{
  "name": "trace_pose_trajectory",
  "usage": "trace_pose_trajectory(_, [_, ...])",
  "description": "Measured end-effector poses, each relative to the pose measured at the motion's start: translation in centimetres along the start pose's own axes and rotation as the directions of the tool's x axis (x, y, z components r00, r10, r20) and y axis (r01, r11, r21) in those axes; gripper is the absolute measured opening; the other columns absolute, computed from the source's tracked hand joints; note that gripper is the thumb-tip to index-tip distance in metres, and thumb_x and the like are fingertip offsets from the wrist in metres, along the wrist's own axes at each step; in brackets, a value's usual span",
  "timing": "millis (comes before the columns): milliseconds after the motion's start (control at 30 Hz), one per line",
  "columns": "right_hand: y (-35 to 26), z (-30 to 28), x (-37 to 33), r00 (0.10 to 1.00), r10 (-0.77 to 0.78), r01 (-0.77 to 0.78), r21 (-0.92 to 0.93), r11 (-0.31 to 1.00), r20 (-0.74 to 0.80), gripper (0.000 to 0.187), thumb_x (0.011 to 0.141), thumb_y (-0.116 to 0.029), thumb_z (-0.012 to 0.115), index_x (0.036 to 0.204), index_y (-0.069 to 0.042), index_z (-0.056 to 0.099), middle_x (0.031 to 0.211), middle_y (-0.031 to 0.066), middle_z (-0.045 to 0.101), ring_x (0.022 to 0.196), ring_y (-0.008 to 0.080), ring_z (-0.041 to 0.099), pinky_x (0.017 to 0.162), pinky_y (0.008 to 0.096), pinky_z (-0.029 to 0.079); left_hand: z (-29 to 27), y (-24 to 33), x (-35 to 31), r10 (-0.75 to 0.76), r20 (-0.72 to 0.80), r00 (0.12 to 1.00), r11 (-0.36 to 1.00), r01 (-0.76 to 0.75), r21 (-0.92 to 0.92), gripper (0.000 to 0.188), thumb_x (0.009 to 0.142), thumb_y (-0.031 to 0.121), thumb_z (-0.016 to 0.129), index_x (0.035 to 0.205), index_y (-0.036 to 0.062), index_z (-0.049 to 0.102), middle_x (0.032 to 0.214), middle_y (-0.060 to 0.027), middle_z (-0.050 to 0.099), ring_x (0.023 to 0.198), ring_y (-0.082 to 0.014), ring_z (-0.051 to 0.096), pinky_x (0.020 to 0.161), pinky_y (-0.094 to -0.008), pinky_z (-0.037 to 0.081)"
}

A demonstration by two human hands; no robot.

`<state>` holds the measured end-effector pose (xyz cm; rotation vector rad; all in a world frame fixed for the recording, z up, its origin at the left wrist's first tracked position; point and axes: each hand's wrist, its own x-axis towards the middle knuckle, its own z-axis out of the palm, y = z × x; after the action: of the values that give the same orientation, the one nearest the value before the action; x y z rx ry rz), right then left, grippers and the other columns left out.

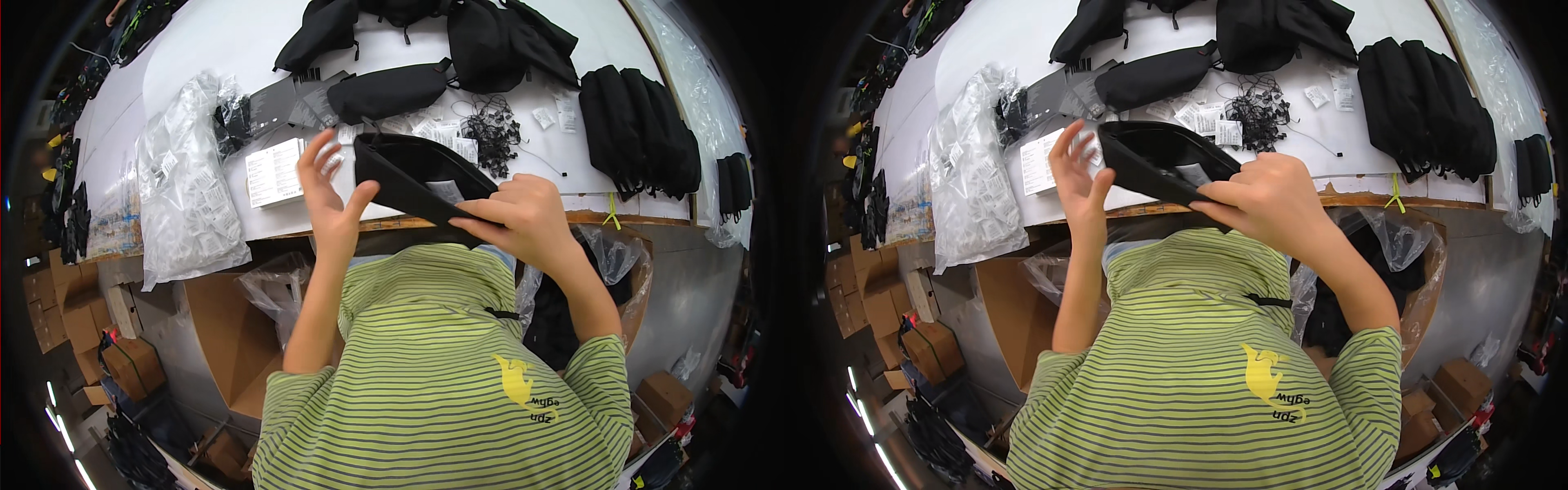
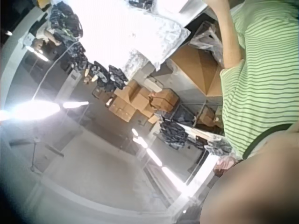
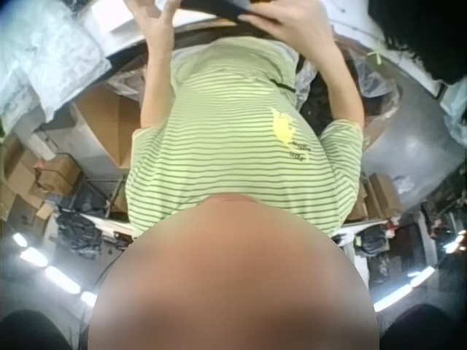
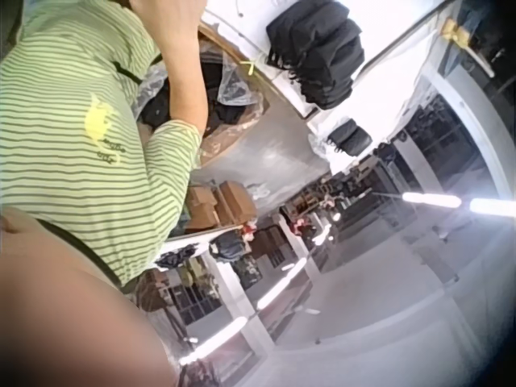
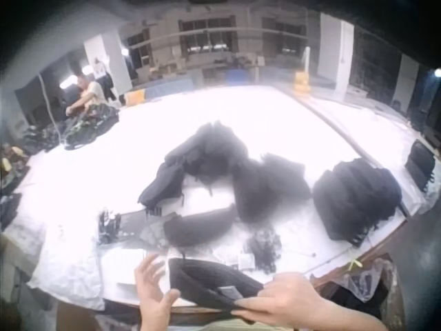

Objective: Packing manuals and silica packets into small black protective cases.

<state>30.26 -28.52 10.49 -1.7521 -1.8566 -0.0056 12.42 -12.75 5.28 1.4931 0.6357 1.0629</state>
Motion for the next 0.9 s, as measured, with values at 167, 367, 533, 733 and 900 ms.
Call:
trace_pose_trajectory(167, [-1.9,1.3,0.9,0.986,0.058,-0.030,0.175,0.984,-0.155,0.015,0.068,-0.017,0.079,0.080,-0.011,0.073,0.048,-0.0013,0.048,0.042,0.0147,0.043,0.046,0.0283,0.032,0.7,-1.3,-4.4,-0.405,0.437,0.803,0.433,0.589,-0.682,0.064,0.079,0.020,0.075,0.132,0.0084,0.041,0.118,-0.0055,0.054,0.108,-0.0203,0.055,0.100,-0.0355,0.041])
trace_pose_trajectory(367, [-4.1,3.6,-0.4,0.628,0.777,-0.594,0.625,0.507,-0.034,0.027,0.096,-0.016,0.054,0.071,-0.004,0.052,0.050,-0.0022,0.044,0.049,0.0020,0.035,0.047,0.0216,0.025,1.9,0.6,-3.3,-0.621,0.114,0.776,0.450,0.472,-0.758,0.031,0.087,0.019,0.066,0.114,0.0056,0.058,0.108,-0.0035,0.063,0.105,-0.0196,0.058,0.098,-0.0363,0.042])
trace_pose_trajectory(533, [-3.9,6.3,-2.9,0.665,0.742,-0.411,0.791,0.454,-0.080,0.039,0.100,-0.024,0.044,0.071,0.001,0.052,0.056,0.0004,0.043,0.052,0.0055,0.038,0.048,0.0227,0.028,2.0,1.6,-2.6,-0.631,0.130,0.765,0.530,0.548,-0.647,0.039,0.085,0.014,0.067,0.120,0.0035,0.054,0.110,-0.0053,0.061,0.103,-0.0193,0.059,0.092,-0.0344,0.047])
trace_pose_trajectory(733, [-1.6,4.3,-0.1,0.779,0.627,-0.274,0.898,0.344,-0.002,0.032,0.098,-0.025,0.049,0.098,0.002,0.066,0.086,0.0052,0.063,0.080,0.0116,0.058,0.074,0.0225,0.043,2.5,1.9,-3.0,-0.649,0.315,0.692,0.536,0.710,-0.456,0.044,0.079,0.014,0.073,0.114,-0.0032,0.054,0.101,-0.0079,0.063,0.091,-0.0160,0.062,0.081,-0.0278,0.049])
trace_pose_trajectory(900, [-0.3,3.8,1.5,0.728,0.660,-0.222,0.846,0.484,-0.186,0.015,0.086,-0.011,0.065,0.096,0.000,0.066,0.092,0.0049,0.065,0.082,0.0111,0.060,0.070,0.0220,0.045,3.3,3.1,-3.2,-0.687,0.447,0.573,0.500,0.819,-0.281,0.043,0.075,0.015,0.075,0.109,-0.0043,0.056,0.095,-0.0086,0.063,0.082,-0.0145,0.062,0.073,-0.0261,0.051])
